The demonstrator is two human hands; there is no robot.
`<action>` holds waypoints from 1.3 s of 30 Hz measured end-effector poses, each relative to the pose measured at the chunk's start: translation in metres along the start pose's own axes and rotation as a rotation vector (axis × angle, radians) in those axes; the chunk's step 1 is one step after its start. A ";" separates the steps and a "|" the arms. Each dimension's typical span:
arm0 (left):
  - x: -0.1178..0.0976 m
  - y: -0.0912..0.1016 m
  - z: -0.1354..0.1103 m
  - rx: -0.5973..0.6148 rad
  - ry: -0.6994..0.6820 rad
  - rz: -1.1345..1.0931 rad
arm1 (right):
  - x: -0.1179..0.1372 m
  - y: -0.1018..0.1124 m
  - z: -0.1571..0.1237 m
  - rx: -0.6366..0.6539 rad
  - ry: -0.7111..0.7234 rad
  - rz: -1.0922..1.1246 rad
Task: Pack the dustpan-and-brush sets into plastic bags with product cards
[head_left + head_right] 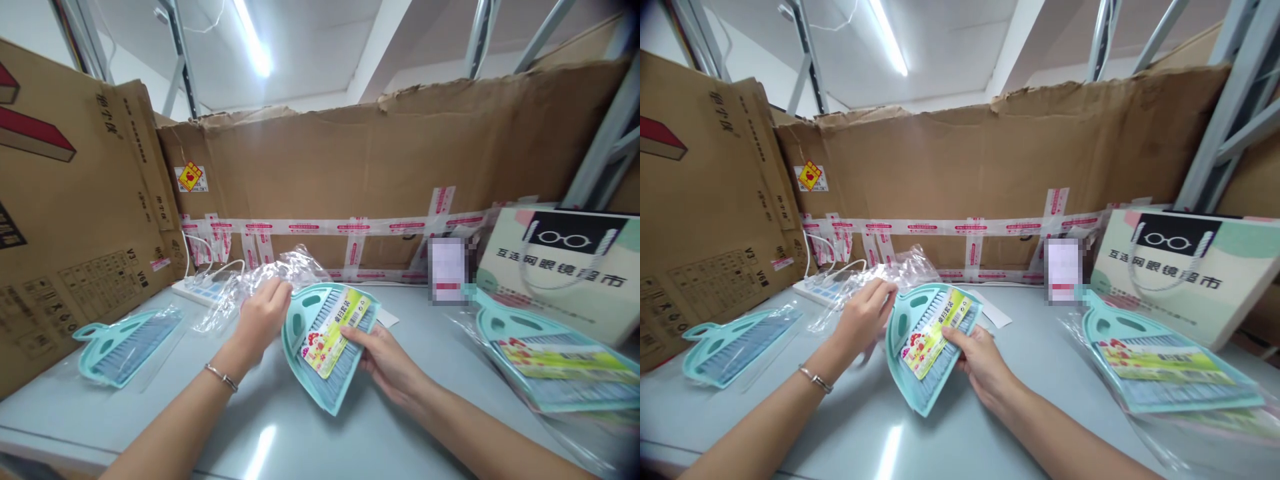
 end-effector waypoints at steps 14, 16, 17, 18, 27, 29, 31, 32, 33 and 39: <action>-0.028 -0.013 -0.010 0.160 -0.233 -0.294 | -0.007 -0.004 0.005 -0.025 -0.031 0.163; -0.031 -0.011 -0.010 0.164 -0.227 -0.286 | -0.005 -0.002 0.007 -0.099 0.012 0.235; -0.033 -0.011 -0.011 0.157 -0.225 -0.272 | -0.005 -0.001 0.008 -0.114 0.031 0.259; -0.035 -0.010 -0.011 0.153 -0.230 -0.259 | -0.005 -0.001 0.009 -0.108 0.042 0.269; -0.037 -0.005 -0.011 -0.043 -0.036 -0.477 | -0.006 0.000 0.010 -0.108 0.009 0.351; -0.026 -0.002 -0.009 -0.209 0.295 -0.576 | -0.002 0.002 0.012 -0.136 0.048 0.395; -0.020 -0.006 -0.011 -0.168 0.697 -0.765 | 0.001 0.003 0.013 -0.142 0.081 0.424; -0.020 -0.010 -0.013 -0.058 0.871 -0.899 | 0.002 0.003 0.012 -0.140 0.092 0.434; -0.024 -0.015 -0.015 0.080 0.997 -1.044 | 0.001 0.002 0.012 -0.135 0.095 0.440; -0.047 -0.026 -0.018 0.263 0.978 -1.443 | -0.002 0.001 0.011 -0.084 0.074 0.354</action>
Point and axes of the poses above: each hand's wrist, its own z-axis towards the middle knuckle, its own y-axis out of the back of the hand, x = y × z, the point moved 2 cm from there along z, towards the middle knuckle, and after that the axes turned 6 degrees about -x, right-handed, at the moved point
